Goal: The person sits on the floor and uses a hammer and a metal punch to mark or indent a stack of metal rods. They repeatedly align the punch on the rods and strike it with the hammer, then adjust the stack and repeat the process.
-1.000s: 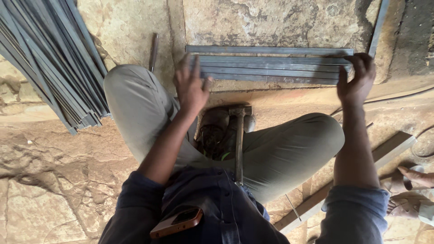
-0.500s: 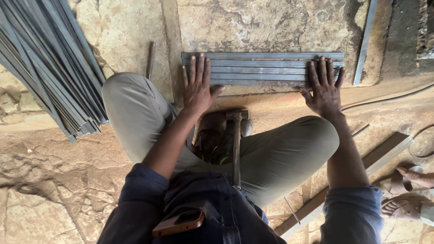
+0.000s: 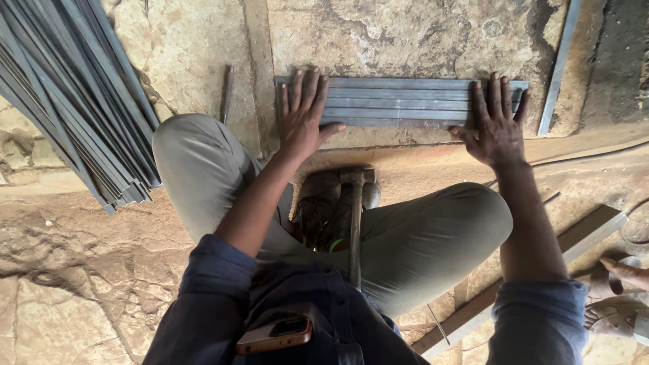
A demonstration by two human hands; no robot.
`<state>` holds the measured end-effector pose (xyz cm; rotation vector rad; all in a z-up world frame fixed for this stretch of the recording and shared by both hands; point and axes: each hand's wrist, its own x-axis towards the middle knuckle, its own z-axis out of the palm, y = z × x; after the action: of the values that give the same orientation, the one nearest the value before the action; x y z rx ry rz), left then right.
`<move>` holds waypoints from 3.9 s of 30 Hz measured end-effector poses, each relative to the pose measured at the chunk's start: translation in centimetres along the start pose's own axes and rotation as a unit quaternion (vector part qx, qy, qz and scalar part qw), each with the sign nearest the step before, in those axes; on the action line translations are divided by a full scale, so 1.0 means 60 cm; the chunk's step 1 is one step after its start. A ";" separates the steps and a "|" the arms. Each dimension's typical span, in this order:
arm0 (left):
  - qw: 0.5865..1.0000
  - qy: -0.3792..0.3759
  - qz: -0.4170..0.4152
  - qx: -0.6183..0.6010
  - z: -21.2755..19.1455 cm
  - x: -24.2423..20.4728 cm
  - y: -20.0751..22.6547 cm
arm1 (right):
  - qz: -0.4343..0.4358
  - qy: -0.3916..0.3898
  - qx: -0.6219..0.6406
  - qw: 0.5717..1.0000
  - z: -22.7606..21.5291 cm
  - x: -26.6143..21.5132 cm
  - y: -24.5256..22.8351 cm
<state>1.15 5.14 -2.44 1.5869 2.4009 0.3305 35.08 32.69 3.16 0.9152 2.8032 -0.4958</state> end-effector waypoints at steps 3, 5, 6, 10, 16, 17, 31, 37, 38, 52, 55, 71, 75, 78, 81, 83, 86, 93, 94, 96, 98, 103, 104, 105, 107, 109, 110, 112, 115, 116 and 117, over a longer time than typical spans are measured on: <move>1.000 -0.006 0.006 -0.011 0.013 0.021 -0.005 | 0.002 -0.009 -0.017 1.000 -0.007 0.017 0.009; 1.000 0.011 0.012 -0.011 0.018 0.036 -0.004 | -0.003 -0.018 -0.038 0.999 -0.014 0.035 0.015; 1.000 0.019 0.014 -0.010 0.018 0.041 -0.002 | -0.003 -0.021 -0.042 0.999 -0.018 0.040 0.015; 1.000 0.008 0.011 -0.017 0.002 0.054 0.007 | 0.005 -0.022 -0.033 0.999 -0.037 0.044 0.011; 1.000 -0.021 -0.003 -0.016 -0.024 0.060 0.023 | -0.017 -0.006 -0.021 1.000 -0.052 0.055 0.003; 0.999 -0.034 -0.009 -0.012 -0.030 0.064 0.026 | -0.017 0.000 -0.023 1.000 -0.054 0.056 0.004; 0.996 0.052 0.067 -0.030 -0.042 0.090 0.092 | 0.194 0.273 -0.012 0.942 0.036 -0.013 0.173; 0.990 -0.134 0.029 0.015 -0.091 0.099 0.095 | 0.161 0.342 0.056 0.924 0.077 -0.062 0.268; 0.989 -0.143 0.028 0.014 -0.090 0.100 0.096 | 0.184 0.337 0.074 0.920 0.081 -0.063 0.270; 0.997 -0.045 0.058 0.025 -0.039 0.096 0.085 | 0.211 0.265 0.222 0.914 0.025 -0.029 0.188; 0.997 -0.049 0.056 0.020 -0.036 0.101 0.082 | 0.210 0.251 0.223 0.918 0.015 -0.032 0.163; 0.996 -0.051 0.057 0.042 -0.024 0.098 0.081 | 0.193 0.223 0.174 0.939 -0.011 -0.033 0.139; 0.997 -0.051 0.054 0.032 -0.028 0.096 0.084 | 0.184 0.221 0.180 0.941 -0.013 -0.034 0.140; 0.996 -0.049 0.059 0.051 -0.030 0.097 0.086 | 0.181 0.221 0.180 0.941 -0.008 -0.035 0.144; 0.997 -0.051 0.048 0.041 -0.035 0.092 0.091 | 0.179 0.230 0.196 0.937 0.010 -0.038 0.165; 0.996 -0.074 0.032 0.040 -0.042 0.087 0.091 | 0.192 0.232 0.220 0.928 0.025 -0.032 0.186; 0.998 -0.054 0.002 0.034 -0.060 0.066 0.074 | 0.207 0.321 0.156 0.911 0.023 -0.031 0.188; 0.982 0.174 -0.062 -0.031 -0.246 -0.048 -0.107 | 0.080 0.138 0.283 0.946 -0.168 -0.097 -0.026; 0.970 0.223 -0.069 -0.069 -0.289 -0.073 -0.138 | 0.053 0.101 0.291 0.950 -0.187 -0.116 -0.075; 0.917 0.316 -0.075 -0.232 -0.358 -0.118 -0.188 | 0.000 0.095 0.304 0.948 -0.196 -0.163 -0.185; 0.885 0.336 -0.140 -0.290 -0.409 -0.158 -0.229 | -0.038 0.007 0.366 0.930 -0.186 -0.203 -0.298; 0.836 0.164 -0.360 -0.379 -0.343 -0.261 -0.257 | 0.018 -0.192 0.033 0.981 -0.090 -0.232 -0.473; 0.833 0.152 -0.340 -0.409 -0.305 -0.280 -0.263 | -0.021 -0.135 0.050 0.989 -0.056 -0.231 -0.483; 0.825 0.136 -0.342 -0.429 -0.261 -0.309 -0.262 | -0.025 -0.136 0.046 0.989 -0.024 -0.232 -0.485; 0.809 0.105 -0.389 -0.429 -0.187 -0.365 -0.256 | -0.031 -0.136 0.040 0.989 0.037 -0.234 -0.484; 0.796 0.077 -0.419 -0.430 -0.134 -0.408 -0.239 | -0.014 -0.184 0.021 0.983 0.080 -0.239 -0.476; 0.791 0.065 -0.430 -0.429 -0.115 -0.427 -0.227 | -0.004 -0.208 0.012 0.978 0.094 -0.240 -0.472; 0.782 0.050 -0.446 -0.432 -0.088 -0.455 -0.203 | 0.018 -0.234 0.035 0.971 0.110 -0.232 -0.464; 0.770 0.036 -0.461 -0.440 -0.053 -0.501 -0.163 | 0.030 -0.249 0.037 0.967 0.138 -0.231 -0.454; 0.767 0.034 -0.465 -0.441 -0.044 -0.517 -0.154 | 0.028 -0.249 0.033 0.968 0.153 -0.226 -0.453; 0.763 0.032 -0.470 -0.442 -0.035 -0.534 -0.145 | 0.034 -0.251 0.027 0.967 0.171 -0.222 -0.449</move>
<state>5.07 -27.87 -0.73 -0.0743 2.1579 1.0574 30.15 1.32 3.88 0.7607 2.3050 -0.6859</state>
